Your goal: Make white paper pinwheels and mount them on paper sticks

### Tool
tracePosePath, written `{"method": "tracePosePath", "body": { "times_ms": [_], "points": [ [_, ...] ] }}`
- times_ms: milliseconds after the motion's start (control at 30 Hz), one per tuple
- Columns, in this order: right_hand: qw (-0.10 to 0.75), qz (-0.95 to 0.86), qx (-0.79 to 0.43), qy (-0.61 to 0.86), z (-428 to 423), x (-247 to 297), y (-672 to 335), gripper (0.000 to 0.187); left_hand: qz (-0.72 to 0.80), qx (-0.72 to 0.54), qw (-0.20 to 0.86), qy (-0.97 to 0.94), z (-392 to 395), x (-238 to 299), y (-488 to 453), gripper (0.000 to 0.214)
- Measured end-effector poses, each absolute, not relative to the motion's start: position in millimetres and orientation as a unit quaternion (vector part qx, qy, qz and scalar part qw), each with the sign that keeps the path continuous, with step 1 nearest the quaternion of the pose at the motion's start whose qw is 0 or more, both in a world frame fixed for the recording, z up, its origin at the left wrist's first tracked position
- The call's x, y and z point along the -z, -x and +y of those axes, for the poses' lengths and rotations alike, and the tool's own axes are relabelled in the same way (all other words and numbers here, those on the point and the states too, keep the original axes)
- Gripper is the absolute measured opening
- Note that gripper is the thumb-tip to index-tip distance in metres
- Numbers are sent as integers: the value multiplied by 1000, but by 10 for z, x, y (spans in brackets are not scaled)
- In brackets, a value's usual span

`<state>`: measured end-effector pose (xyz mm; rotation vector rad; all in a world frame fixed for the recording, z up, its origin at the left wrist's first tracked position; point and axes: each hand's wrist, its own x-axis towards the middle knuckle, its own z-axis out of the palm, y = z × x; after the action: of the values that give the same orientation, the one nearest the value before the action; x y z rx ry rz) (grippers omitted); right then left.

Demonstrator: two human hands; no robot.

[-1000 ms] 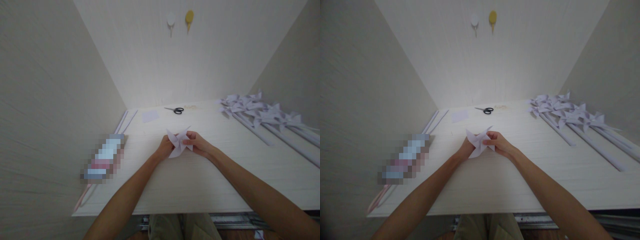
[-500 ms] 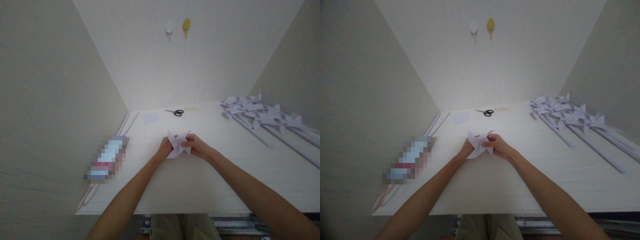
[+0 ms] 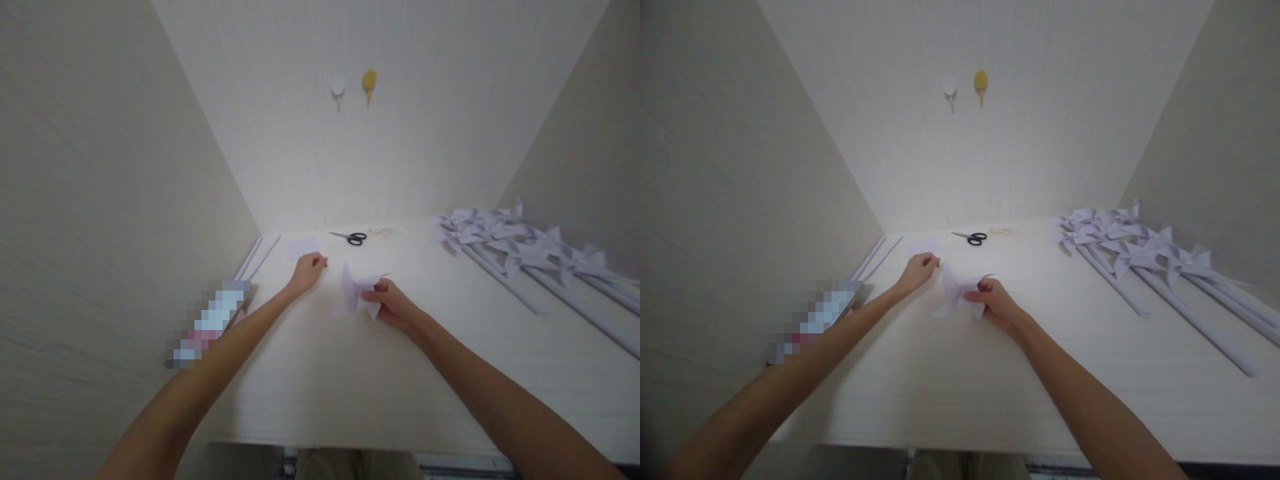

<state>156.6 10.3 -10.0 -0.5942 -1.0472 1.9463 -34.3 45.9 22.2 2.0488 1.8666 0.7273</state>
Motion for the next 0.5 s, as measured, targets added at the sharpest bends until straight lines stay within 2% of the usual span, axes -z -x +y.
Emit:
{"method": "tracePosePath", "body": {
  "times_ms": [133, 267, 500],
  "points": [
    [425, -399, -776, 243, 112, 91, -1559, 20, 689, -152, 22, -708, 868, -454, 788, 15],
    [428, -386, -781, 241, 123, 86, -1549, 21, 739, -64, -56, -668, 1105, -426, 1116, 27],
    [424, -373, -788, 246, 124, 56, -1547, 20, 783, 36, -83, -615, 1251, -272, 1432, 27]
  ]
}}
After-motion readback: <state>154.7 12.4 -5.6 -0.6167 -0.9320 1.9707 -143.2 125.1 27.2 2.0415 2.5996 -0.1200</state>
